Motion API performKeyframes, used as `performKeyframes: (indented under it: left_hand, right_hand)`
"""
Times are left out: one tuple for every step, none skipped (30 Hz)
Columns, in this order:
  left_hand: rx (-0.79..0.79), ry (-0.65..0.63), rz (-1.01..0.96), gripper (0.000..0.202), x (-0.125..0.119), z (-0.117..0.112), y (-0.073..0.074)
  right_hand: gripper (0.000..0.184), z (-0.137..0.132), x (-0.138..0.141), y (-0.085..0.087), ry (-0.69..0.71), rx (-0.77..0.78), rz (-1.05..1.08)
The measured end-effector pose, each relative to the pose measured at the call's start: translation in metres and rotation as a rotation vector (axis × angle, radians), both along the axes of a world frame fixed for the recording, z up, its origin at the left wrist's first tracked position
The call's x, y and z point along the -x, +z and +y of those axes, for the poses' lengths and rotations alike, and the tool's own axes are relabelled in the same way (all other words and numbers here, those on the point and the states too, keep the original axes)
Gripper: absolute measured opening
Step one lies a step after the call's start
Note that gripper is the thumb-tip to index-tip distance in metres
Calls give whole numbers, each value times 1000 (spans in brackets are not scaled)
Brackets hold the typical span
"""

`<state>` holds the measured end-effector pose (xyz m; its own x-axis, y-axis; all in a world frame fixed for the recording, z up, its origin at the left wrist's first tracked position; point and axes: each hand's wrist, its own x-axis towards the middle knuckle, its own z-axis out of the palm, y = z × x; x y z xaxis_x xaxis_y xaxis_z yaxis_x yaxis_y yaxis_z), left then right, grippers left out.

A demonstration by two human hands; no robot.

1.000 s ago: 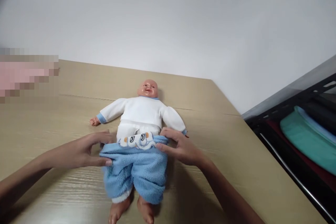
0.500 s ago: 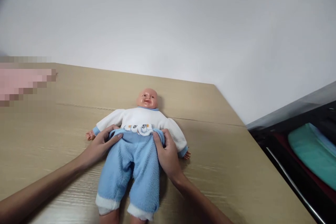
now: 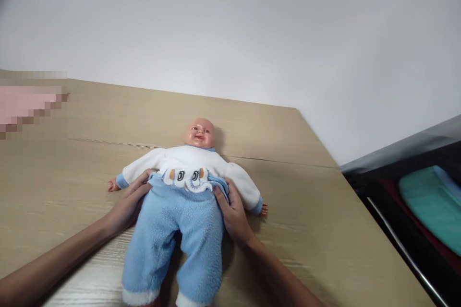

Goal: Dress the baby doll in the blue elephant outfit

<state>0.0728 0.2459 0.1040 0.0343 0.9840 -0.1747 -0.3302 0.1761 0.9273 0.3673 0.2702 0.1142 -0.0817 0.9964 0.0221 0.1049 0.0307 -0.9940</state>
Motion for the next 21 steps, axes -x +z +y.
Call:
performKeyframes:
  left_hand:
    - [-6,-15,-15,42,1,3,0]
    - [-17,-34,-13,42,3,5,0]
    - [-36,-53,8,41,6,5,0]
    - [-68,-79,51,40,10,6,1]
    - [-111,-106,116,39,15,6,2]
    - [-165,-135,196,38,20,6,4]
    - [-228,-165,285,37,25,7,8]
    - [-294,-195,374,35,30,9,13]
    - [-354,-228,453,32,34,12,20]
    - [-402,-266,513,30,38,16,27]
    - [-438,-315,548,29,41,21,35]
    - [-459,-379,560,29,44,26,43]
    - [-460,-448,546,29,46,31,50]
    - [-443,-508,504,31,47,36,55]
    - [-411,-543,439,34,48,41,58]
    - [-368,-544,369,37,48,44,59]
    - [-317,-519,309,39,47,46,58]
    - [-266,-477,272,40,46,46,55]
    - [-222,-436,268,40,44,44,51]
    - [-189,-399,294,40,42,41,46]
    - [-168,-369,339,41,40,36,41]
  right_hand:
    - [49,4,-3,0,34,-30,-20]
    - [46,7,-6,1,73,-54,-50]
    - [42,8,-9,3,107,-78,-84]
    - [38,8,-13,5,137,-103,-120]
    - [34,7,-15,9,164,-130,-157]
    - [30,5,-17,14,190,-160,-194]
    - [28,3,-18,21,215,-200,-234]
    - [26,1,-18,28,240,-250,-278]
    - [26,1,-17,37,265,-305,-326]
    - [25,1,-14,47,287,-355,-373]
    - [23,2,-10,57,311,-385,-413]
    - [22,4,-6,65,343,-389,-441]
    - [23,7,-2,73,375,-361,-449]
    - [24,10,2,77,397,-309,-431]
    - [27,14,6,79,403,-249,-391]
    - [31,18,8,78,389,-191,-343]
    - [34,21,9,75,358,-146,-302]
    - [37,24,8,69,313,-115,-279]
    - [40,25,6,61,268,-93,-284]
    - [42,25,1,54,235,-74,-313]
    - [43,23,-4,46,216,-55,-352]
